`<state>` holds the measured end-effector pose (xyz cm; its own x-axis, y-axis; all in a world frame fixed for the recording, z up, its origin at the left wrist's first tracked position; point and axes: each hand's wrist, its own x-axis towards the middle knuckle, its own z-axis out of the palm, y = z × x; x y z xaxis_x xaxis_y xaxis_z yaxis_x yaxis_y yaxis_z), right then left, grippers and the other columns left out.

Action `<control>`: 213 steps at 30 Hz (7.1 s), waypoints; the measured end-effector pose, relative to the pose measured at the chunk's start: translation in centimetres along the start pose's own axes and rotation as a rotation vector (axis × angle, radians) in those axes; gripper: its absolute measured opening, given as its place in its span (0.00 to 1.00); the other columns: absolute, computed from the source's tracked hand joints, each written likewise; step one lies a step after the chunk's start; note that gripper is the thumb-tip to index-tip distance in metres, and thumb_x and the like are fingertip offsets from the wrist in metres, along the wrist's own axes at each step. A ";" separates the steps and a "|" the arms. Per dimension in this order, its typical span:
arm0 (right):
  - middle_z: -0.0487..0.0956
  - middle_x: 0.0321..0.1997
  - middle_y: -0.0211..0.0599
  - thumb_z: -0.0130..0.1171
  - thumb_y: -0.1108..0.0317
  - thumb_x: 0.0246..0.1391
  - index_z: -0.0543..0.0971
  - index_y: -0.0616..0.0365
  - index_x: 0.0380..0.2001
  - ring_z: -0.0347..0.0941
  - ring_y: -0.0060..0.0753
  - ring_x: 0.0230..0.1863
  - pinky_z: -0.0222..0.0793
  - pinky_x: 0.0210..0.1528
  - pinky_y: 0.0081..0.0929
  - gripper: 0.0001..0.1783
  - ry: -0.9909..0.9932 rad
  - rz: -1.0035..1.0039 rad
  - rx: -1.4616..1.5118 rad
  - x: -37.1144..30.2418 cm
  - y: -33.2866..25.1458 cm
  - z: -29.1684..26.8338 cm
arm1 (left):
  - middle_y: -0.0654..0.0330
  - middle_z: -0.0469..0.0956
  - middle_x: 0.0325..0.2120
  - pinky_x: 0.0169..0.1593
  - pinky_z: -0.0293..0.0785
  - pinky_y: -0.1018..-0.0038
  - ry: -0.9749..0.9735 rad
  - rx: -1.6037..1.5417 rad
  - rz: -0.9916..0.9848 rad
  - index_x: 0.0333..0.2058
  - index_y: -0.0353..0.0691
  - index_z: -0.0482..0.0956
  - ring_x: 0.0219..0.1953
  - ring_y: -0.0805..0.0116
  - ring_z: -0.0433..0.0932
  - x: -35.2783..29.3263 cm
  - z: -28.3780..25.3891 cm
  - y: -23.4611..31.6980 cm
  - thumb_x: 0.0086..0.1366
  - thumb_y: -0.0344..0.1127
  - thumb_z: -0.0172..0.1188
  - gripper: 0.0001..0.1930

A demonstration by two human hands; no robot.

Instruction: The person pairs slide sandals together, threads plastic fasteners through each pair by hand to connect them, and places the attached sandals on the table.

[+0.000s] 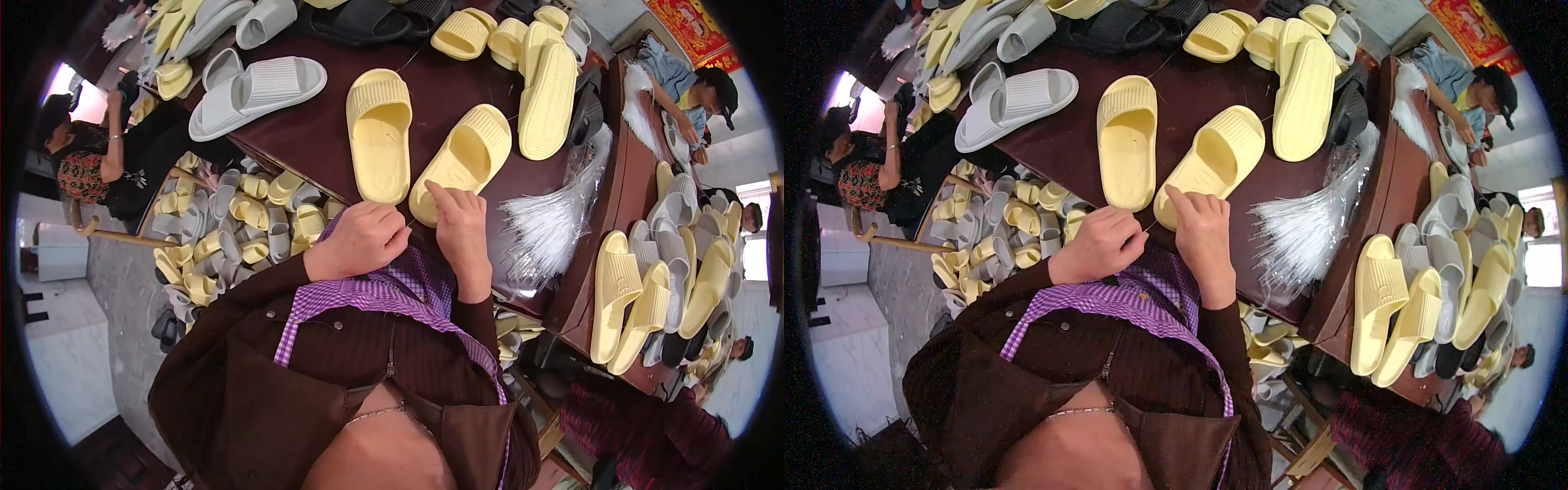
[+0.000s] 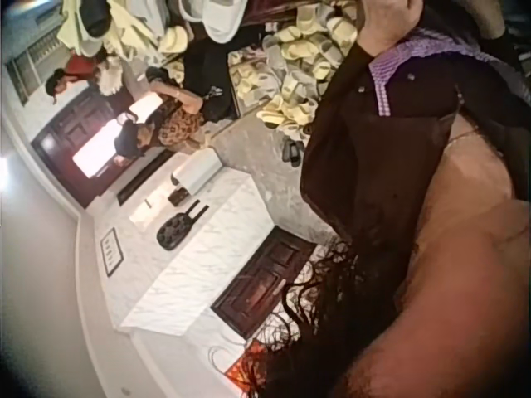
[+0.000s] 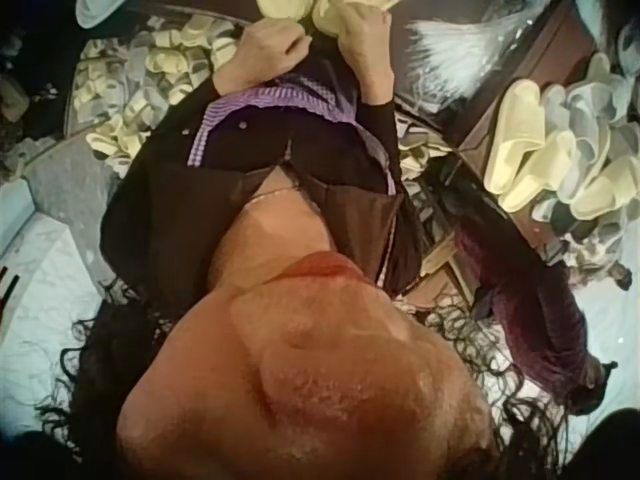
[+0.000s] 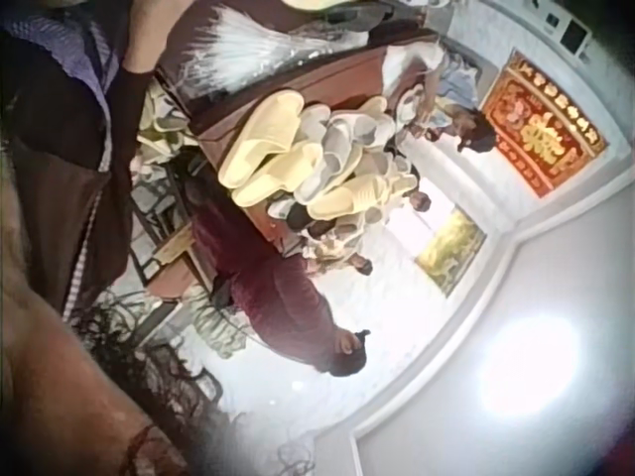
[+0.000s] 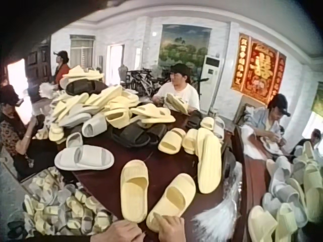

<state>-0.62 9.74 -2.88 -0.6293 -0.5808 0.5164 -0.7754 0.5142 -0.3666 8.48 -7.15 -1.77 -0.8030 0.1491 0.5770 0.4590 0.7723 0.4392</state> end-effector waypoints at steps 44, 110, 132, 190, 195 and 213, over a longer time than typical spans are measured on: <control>0.79 0.32 0.52 0.52 0.67 0.51 0.80 0.62 0.33 0.76 0.54 0.37 0.72 0.41 0.40 0.12 0.045 0.450 -0.088 10.7 14.0 -1.7 | 0.51 0.74 0.16 0.23 0.72 0.62 -0.044 0.131 -0.075 0.21 0.36 0.70 0.18 0.53 0.76 8.2 6.3 -4.3 0.57 0.33 0.55 0.09; 0.80 0.34 0.46 0.58 0.69 0.47 0.78 0.62 0.33 0.76 0.44 0.38 0.70 0.42 0.34 0.09 -0.403 0.145 0.447 19.7 9.2 9.6 | 0.43 0.74 0.25 0.35 0.71 0.54 -0.355 0.154 -0.075 0.30 0.33 0.69 0.31 0.44 0.75 7.5 2.9 -13.5 0.58 0.29 0.49 0.05; 0.76 0.24 0.32 0.57 0.79 0.47 0.75 0.64 0.29 0.72 0.23 0.27 0.69 0.31 0.21 0.04 0.213 0.366 0.876 16.6 9.0 6.1 | 0.47 0.78 0.35 0.41 0.74 0.65 0.080 -0.196 0.065 0.43 0.31 0.75 0.38 0.48 0.77 6.1 -0.4 -11.6 0.60 0.25 0.51 0.12; 0.77 0.28 0.25 0.58 0.73 0.52 0.79 0.63 0.32 0.68 0.13 0.29 0.64 0.33 0.13 0.05 0.390 0.536 0.849 10.1 5.4 3.1 | 0.71 0.71 0.17 0.17 0.55 0.87 0.138 -1.127 -0.783 0.31 0.38 0.78 0.14 0.86 0.61 15.1 4.8 -8.7 0.60 0.32 0.61 0.05; 0.77 0.24 0.27 0.58 0.75 0.51 0.79 0.64 0.29 0.68 0.14 0.27 0.65 0.31 0.15 0.03 0.436 0.497 0.803 10.3 5.2 3.3 | 0.71 0.70 0.17 0.17 0.55 0.86 0.098 -1.169 -0.811 0.31 0.38 0.78 0.14 0.86 0.61 15.2 4.7 -8.9 0.59 0.31 0.61 0.04; 0.77 0.27 0.27 0.58 0.75 0.53 0.79 0.65 0.32 0.69 0.15 0.29 0.65 0.33 0.14 0.05 0.528 0.313 0.537 9.9 6.8 3.1 | 0.68 0.75 0.23 0.21 0.62 0.86 0.002 -1.263 -0.742 0.36 0.36 0.79 0.19 0.84 0.67 14.9 4.1 -9.6 0.60 0.30 0.59 0.07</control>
<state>-12.31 5.53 -2.67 -0.8172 -0.0178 0.5760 -0.5716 0.1525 -0.8063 -9.47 -9.81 -0.27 -0.9984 -0.0350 -0.0447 -0.0284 -0.3730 0.9274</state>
